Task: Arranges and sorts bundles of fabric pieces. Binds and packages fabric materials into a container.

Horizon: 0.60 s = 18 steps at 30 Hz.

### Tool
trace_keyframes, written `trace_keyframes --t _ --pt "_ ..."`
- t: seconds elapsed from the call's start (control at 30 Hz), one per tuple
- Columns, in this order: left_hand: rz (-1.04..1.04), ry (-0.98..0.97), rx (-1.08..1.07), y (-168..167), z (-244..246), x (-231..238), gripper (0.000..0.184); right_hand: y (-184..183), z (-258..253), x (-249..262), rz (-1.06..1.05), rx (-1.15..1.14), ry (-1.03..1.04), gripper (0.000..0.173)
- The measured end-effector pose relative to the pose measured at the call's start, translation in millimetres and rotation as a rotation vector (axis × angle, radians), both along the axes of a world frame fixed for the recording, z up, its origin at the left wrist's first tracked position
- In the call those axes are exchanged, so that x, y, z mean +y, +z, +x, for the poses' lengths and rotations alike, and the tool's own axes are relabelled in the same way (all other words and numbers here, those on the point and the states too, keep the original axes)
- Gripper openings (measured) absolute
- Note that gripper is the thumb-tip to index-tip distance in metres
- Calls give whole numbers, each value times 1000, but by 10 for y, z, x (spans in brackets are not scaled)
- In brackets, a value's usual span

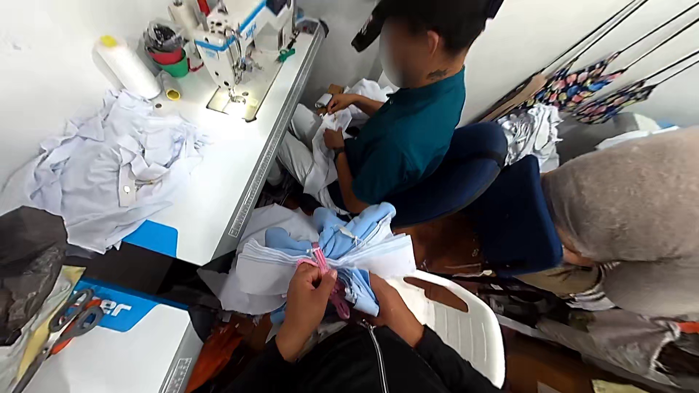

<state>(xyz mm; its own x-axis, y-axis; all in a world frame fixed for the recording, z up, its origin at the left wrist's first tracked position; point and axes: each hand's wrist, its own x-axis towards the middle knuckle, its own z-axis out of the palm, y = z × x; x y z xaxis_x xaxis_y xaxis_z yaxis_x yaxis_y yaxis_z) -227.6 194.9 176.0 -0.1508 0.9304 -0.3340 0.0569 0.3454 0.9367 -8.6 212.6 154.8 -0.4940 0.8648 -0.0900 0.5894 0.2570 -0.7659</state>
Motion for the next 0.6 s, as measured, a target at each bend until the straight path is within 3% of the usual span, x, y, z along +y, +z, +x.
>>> trace_keyframes --t 0.27,0.6 --pt "-9 -29 62 -35 -51 75 34 -122 -25 34 73 76 -17 47" --pt "36 -55 52 -56 -70 187 28 -49 -47 118 -109 115 -56 49"
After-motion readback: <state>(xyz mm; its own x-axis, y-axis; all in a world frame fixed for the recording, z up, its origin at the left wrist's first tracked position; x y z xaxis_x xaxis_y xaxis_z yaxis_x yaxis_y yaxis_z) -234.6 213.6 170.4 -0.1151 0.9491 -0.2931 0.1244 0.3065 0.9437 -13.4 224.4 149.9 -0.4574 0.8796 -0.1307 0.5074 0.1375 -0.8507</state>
